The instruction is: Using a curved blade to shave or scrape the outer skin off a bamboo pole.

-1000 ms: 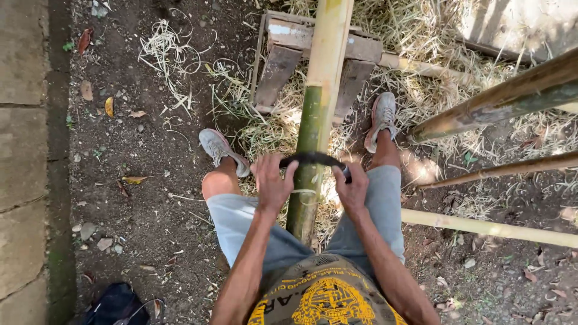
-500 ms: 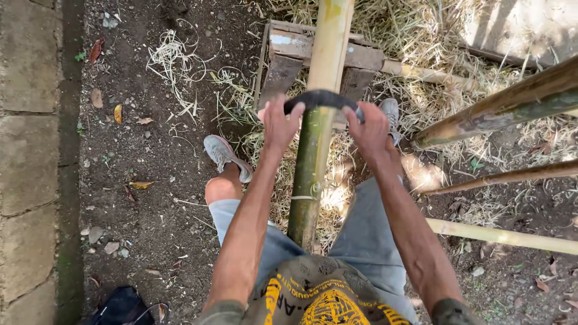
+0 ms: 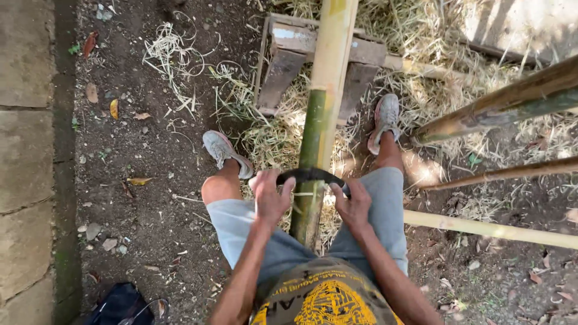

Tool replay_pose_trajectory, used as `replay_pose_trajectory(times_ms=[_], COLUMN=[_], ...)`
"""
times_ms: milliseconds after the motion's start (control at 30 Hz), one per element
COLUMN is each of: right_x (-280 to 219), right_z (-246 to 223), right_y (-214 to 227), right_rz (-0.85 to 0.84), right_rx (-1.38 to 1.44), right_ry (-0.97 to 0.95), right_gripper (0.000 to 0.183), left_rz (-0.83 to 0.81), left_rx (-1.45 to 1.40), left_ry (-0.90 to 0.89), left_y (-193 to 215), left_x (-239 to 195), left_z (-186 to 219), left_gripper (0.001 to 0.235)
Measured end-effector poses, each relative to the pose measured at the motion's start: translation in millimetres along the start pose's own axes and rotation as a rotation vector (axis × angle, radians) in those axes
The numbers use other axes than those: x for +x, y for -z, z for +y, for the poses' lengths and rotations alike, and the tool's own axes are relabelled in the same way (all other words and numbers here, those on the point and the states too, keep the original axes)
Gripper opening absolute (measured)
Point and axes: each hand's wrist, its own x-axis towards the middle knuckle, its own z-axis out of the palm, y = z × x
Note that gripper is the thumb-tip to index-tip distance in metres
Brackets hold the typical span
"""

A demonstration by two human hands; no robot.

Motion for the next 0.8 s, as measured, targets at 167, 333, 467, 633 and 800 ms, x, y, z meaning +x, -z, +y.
replay_pose_trajectory(times_ms=[167,333,467,633,800], right_x=[25,108,179,201,147], right_z=[0,30,32,33,45], right_y=[17,-1,-7,-15,-30], right_rz=[-0.149,-0.017,-0.030,0.053,0.042], right_rx=[0.090,0.048,0.090,0.113,0.157], right_ry=[-0.128,0.018,-0.056,-0.005,-0.011], right_gripper=[0.031,0.037,0.031,0.035,0.021], left_rz=[-0.148,-0.024,-0.026,-0.039,-0.017], left_rx=[0.032,0.011,0.013,0.052,0.029], left_ry=[0.211,0.053,0.034,0.073,-0.010], left_y=[19,-31,-60,-62,-52], left_x=[25,108,172,200,142], left_z=[42,35,28,28,11], left_gripper=[0.025,0.026,0.027,0.029,0.027])
